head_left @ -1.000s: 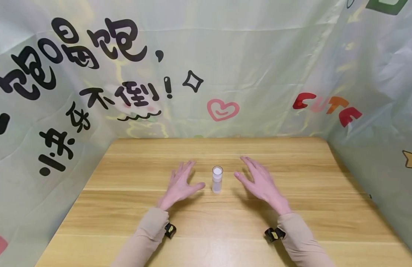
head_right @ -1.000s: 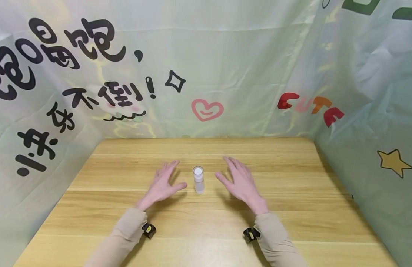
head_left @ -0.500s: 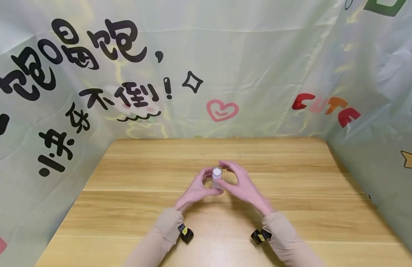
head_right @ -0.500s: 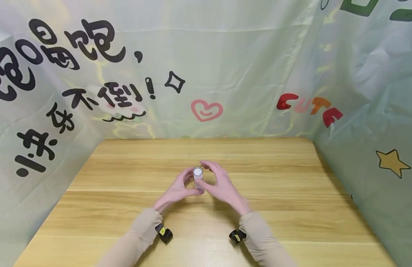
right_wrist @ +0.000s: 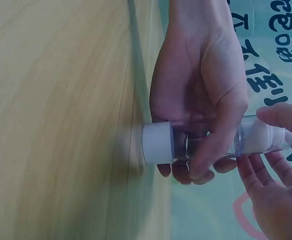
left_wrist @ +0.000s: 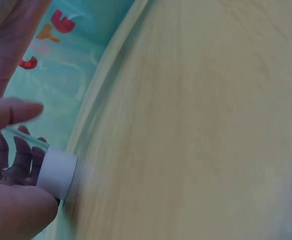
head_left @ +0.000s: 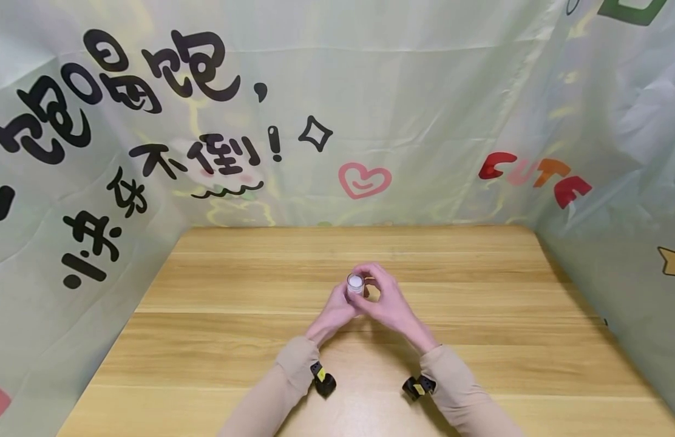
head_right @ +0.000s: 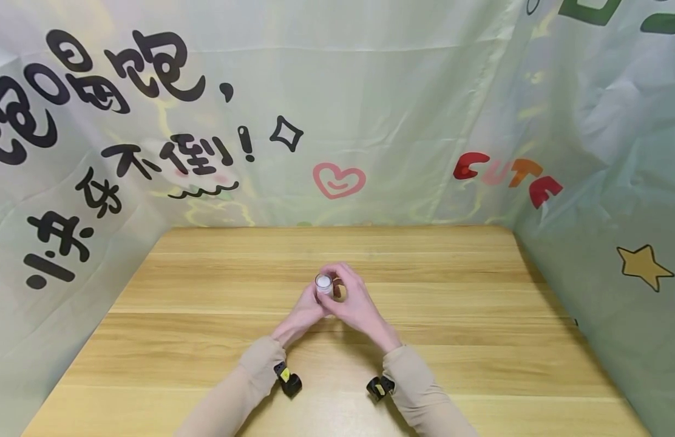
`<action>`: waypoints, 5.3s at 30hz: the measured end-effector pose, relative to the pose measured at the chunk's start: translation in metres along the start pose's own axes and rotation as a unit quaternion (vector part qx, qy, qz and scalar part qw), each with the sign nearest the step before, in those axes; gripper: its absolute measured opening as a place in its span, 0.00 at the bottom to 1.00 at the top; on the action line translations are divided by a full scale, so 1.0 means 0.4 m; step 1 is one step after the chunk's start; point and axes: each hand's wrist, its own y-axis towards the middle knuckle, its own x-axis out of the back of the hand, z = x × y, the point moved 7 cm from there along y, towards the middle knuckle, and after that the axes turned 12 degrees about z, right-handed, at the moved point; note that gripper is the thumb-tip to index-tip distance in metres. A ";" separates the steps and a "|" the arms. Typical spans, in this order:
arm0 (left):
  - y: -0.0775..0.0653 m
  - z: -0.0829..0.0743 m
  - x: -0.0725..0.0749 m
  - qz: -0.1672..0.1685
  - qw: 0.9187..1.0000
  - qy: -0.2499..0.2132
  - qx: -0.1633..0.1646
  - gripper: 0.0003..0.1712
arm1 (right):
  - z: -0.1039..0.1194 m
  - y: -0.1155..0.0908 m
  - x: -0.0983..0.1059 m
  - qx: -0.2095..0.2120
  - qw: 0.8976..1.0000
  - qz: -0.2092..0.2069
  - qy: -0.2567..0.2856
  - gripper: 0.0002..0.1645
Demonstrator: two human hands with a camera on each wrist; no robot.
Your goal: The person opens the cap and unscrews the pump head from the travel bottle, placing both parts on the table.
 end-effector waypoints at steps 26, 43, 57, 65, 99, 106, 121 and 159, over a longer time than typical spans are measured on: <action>-0.022 -0.079 -0.024 -0.015 0.998 0.035 -0.050 0.03 | 0.004 0.000 0.004 0.001 1.000 0.005 -0.022 0.23; 0.006 -0.007 -0.017 -0.027 0.999 0.015 -0.039 0.05 | 0.052 0.010 0.039 0.041 0.999 -0.030 -0.002 0.22; 0.007 -0.002 -0.014 -0.048 0.998 0.041 -0.010 0.14 | 0.065 0.009 0.081 0.063 0.995 -0.069 0.037 0.24; 0.006 -0.008 -0.017 -0.046 0.998 0.044 -0.006 0.08 | 0.041 -0.011 0.120 0.067 0.993 -0.094 0.021 0.25; 0.004 0.007 -0.015 -0.045 0.998 0.039 0.000 0.10 | -0.124 -0.155 0.251 -0.130 0.983 -0.033 -0.123 0.24; -0.002 -0.011 -0.021 -0.051 0.998 0.042 0.000 0.11 | -0.145 -0.177 0.262 -0.151 0.977 -0.008 -0.152 0.23; 0.000 -0.012 -0.023 -0.061 0.997 0.039 0.014 0.15 | -0.156 -0.194 0.263 -0.157 0.970 0.028 -0.183 0.23; 0.007 0.007 -0.018 -0.042 0.998 0.038 0.007 0.08 | -0.056 -0.147 0.167 -0.019 0.983 -0.066 -0.170 0.28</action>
